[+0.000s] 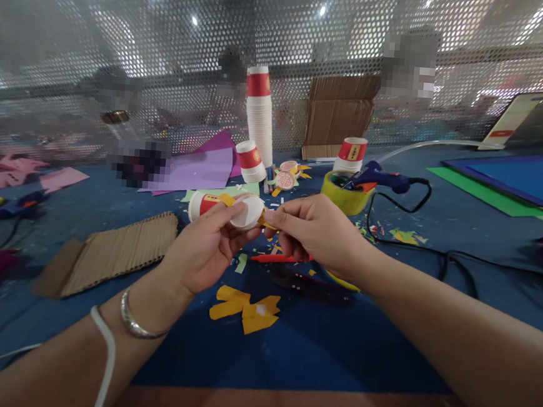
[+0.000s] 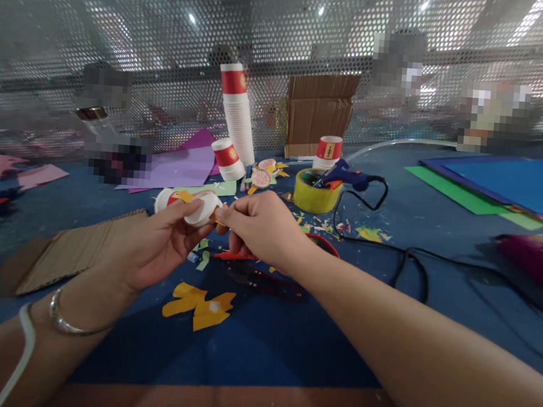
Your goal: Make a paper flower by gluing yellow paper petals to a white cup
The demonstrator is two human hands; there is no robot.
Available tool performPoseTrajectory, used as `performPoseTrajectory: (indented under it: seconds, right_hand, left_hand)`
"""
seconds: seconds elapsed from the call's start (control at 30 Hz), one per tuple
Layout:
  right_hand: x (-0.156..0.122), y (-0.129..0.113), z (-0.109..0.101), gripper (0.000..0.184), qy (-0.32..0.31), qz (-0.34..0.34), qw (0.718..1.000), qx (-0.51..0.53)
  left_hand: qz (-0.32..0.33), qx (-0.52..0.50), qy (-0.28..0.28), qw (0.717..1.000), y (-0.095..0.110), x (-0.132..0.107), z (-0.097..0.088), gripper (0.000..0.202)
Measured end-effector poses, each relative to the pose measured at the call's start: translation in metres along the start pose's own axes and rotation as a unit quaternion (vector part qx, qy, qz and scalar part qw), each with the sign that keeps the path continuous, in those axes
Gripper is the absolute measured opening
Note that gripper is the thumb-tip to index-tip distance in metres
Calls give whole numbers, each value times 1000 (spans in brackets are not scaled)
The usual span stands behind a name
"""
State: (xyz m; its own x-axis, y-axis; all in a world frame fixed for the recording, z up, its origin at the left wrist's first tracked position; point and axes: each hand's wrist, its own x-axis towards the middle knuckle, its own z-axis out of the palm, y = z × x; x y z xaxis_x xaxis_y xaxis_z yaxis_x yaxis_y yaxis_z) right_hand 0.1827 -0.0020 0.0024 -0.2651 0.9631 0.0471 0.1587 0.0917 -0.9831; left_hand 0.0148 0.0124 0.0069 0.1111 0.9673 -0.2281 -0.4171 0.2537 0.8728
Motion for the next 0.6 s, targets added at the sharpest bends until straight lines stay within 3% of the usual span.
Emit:
performPoseTrajectory:
  seconds: [0.6]
  right_hand:
    - [0, 2, 3, 41, 13, -2, 1000, 16]
  left_hand:
    - [-4, -5, -10, 1000, 2, 0, -1, 25]
